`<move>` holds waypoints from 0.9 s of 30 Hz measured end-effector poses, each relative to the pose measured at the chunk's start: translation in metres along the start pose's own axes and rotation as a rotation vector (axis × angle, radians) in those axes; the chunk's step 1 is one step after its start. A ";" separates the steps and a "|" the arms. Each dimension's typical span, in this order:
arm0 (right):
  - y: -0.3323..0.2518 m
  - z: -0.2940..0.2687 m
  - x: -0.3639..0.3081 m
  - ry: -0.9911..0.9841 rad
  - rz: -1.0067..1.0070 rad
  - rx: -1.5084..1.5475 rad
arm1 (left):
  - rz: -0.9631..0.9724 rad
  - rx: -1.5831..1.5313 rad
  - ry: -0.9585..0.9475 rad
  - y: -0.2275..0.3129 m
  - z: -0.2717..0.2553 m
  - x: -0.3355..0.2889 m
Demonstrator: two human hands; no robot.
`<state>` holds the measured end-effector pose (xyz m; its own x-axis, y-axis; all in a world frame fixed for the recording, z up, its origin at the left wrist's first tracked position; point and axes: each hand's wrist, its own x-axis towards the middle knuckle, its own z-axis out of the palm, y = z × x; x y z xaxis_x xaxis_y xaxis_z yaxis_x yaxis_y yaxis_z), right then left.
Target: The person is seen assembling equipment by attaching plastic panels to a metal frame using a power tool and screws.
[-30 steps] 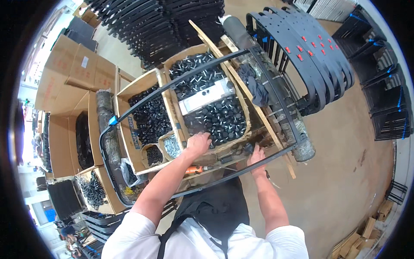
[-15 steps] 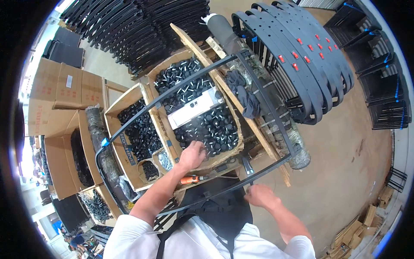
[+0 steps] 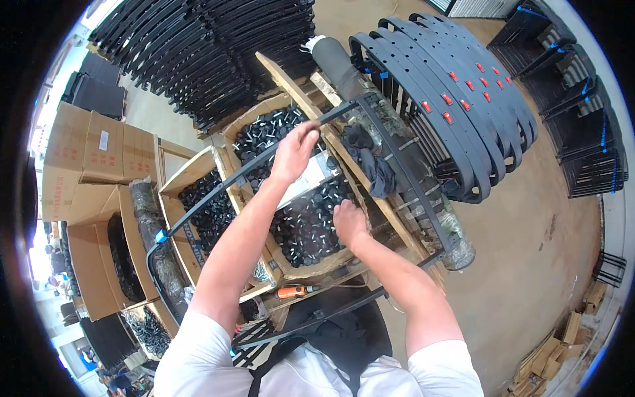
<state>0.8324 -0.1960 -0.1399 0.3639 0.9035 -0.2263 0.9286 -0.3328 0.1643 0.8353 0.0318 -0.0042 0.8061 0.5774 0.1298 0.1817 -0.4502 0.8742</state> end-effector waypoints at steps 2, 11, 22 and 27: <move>0.006 0.001 -0.004 -0.018 -0.009 0.046 | -0.002 0.015 0.027 0.002 0.012 0.025; 0.034 -0.087 -0.049 -0.044 0.012 0.933 | 0.045 0.107 -0.023 -0.014 0.057 0.104; 0.114 -0.137 -0.169 0.191 0.320 1.325 | 0.259 0.166 -0.129 -0.021 0.070 0.110; 0.136 -0.125 -0.210 0.213 0.547 1.198 | 0.213 0.084 -0.153 -0.033 0.071 0.114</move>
<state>0.8735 -0.3971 0.0502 0.7912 0.5662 -0.2310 0.1984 -0.5950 -0.7788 0.9615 0.0642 -0.0512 0.9055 0.3574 0.2288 0.0400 -0.6086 0.7924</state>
